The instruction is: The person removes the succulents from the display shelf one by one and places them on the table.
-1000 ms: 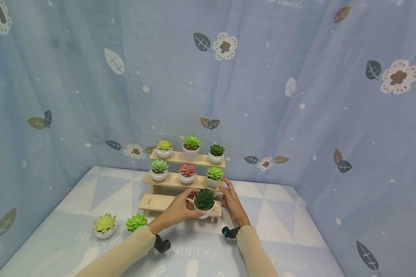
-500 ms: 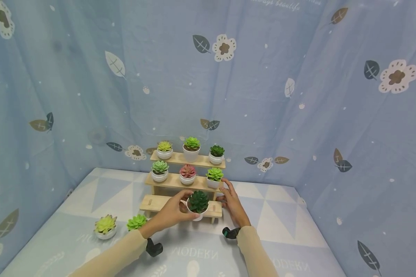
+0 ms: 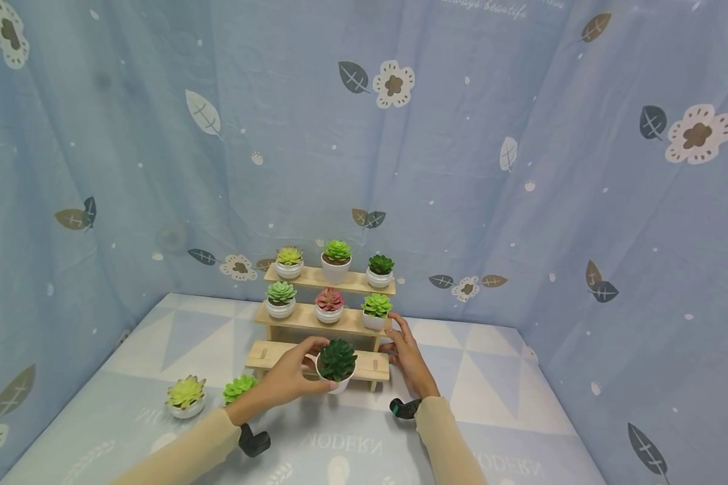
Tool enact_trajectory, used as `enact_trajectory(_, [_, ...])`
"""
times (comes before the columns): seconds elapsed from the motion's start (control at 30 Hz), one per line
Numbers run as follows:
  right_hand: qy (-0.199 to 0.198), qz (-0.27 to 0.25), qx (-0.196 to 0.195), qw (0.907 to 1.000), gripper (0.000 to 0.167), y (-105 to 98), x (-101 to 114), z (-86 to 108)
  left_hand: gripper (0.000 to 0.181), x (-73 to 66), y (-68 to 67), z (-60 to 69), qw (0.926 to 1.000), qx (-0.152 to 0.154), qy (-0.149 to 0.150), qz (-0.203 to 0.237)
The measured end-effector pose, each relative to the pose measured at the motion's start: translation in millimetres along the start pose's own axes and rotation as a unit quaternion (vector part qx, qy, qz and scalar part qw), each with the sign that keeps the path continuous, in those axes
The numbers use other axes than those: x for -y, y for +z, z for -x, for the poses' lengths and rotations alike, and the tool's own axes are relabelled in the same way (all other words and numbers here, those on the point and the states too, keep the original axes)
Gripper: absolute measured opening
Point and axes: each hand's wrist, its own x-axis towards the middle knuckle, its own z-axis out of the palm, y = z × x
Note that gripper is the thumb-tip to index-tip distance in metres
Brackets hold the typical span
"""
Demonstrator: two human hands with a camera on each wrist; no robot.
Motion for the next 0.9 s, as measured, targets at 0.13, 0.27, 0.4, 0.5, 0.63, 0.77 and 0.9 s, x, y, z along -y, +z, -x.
enact_trajectory(0.13, [0.001, 0.004, 0.001, 1.0, 0.059, 0, 1, 0.5, 0.073, -2.1, -3.6, 5.0, 0.9999, 0.0, 0.01, -0.009])
enact_trajectory(0.27, [0.002, 0.006, 0.001, 1.0, 0.058, 0, 1, 0.9, 0.072, -3.6, -7.7, 11.5, 0.9995, -0.001, 0.018, -0.028])
enact_trajectory(0.4, [0.0, 0.004, 0.0, 1.0, 0.059, 1, 1, 0.0, 0.072, -3.2, -12.4, 18.9, 0.9995, 0.003, 0.019, -0.026])
enact_trajectory(0.5, [-0.001, 0.006, -0.002, 1.0, 0.059, 1, 0, -0.2, 0.072, -2.3, -16.2, 24.2, 0.9998, 0.006, 0.014, -0.013])
enact_trajectory(0.63, [0.002, 0.003, -0.008, 1.0, 0.06, 2, -1, -1.3, 0.074, -0.8, -23.1, 30.9, 0.9998, 0.011, 0.011, -0.016])
enact_trajectory(0.77, [0.004, -0.002, -0.007, 1.0, 0.06, 1, -1, -1.7, 0.077, 0.4, -30.0, 35.3, 0.9993, 0.014, 0.012, -0.031])
enact_trajectory(0.9, [0.0, -0.005, -0.001, 1.0, 0.057, 1, -2, -1.0, 0.078, 1.5, -36.3, 37.4, 0.9986, 0.018, 0.014, -0.047])
